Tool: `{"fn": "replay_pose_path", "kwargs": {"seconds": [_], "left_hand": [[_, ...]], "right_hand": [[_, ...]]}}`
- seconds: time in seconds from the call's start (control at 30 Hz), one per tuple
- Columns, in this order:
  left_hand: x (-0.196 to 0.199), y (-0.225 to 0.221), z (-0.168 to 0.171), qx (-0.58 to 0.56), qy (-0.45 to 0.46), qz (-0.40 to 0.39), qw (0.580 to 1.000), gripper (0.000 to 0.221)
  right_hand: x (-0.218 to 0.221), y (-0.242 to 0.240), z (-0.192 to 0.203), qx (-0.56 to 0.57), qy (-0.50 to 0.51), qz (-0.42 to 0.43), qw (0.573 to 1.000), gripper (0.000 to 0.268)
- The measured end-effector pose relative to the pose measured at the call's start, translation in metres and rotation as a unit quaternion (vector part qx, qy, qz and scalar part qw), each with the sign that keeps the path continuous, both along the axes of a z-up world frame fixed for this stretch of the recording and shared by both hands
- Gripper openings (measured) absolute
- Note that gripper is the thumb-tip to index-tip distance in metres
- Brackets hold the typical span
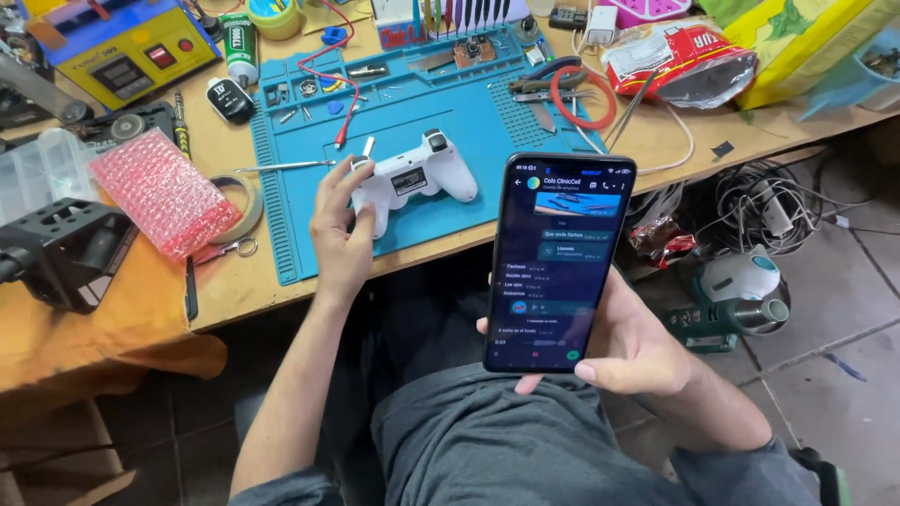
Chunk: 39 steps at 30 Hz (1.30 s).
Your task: The person is disassembling a white game controller using a precision tool on a repair bench.
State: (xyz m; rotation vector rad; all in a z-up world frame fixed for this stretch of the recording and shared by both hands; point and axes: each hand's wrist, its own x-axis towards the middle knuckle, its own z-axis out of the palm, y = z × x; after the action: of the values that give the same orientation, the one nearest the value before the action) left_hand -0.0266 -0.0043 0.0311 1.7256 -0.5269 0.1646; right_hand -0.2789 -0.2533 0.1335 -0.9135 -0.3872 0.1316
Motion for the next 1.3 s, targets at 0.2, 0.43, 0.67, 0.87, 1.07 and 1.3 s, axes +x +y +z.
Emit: {"fn": "replay_pose_path", "kwargs": {"seconds": [0.2, 0.43, 0.67, 0.87, 1.07, 1.3], "left_hand": [[0.001, 0.0, -0.004, -0.036, 0.024, -0.011, 0.999, 0.048], [0.002, -0.001, -0.005, -0.052, 0.032, -0.016, 0.998, 0.047], [0.001, -0.001, -0.002, -0.048, 0.043, -0.009, 0.998, 0.038], [0.0, 0.0, -0.002, -0.039, 0.038, -0.003, 0.999, 0.047], [0.002, 0.001, -0.006, -0.049, 0.024, -0.007, 0.999, 0.052], [0.003, 0.0, -0.006, -0.042, 0.022, -0.003, 0.999, 0.051]], "right_hand": [[0.016, -0.011, -0.002, 0.006, -0.005, -0.028, 1.0, 0.097], [0.026, -0.025, -0.002, 0.017, -0.019, -0.068, 0.997, 0.099], [0.026, -0.029, 0.002, 0.011, -0.031, -0.088, 0.996, 0.1], [0.033, -0.032, 0.005, -0.003, -0.027, -0.089, 0.996, 0.1], [0.035, -0.029, 0.006, -0.007, -0.021, -0.093, 0.995, 0.102], [0.039, -0.033, -0.011, 0.184, 0.067, -0.073, 0.978, 0.068]]}}
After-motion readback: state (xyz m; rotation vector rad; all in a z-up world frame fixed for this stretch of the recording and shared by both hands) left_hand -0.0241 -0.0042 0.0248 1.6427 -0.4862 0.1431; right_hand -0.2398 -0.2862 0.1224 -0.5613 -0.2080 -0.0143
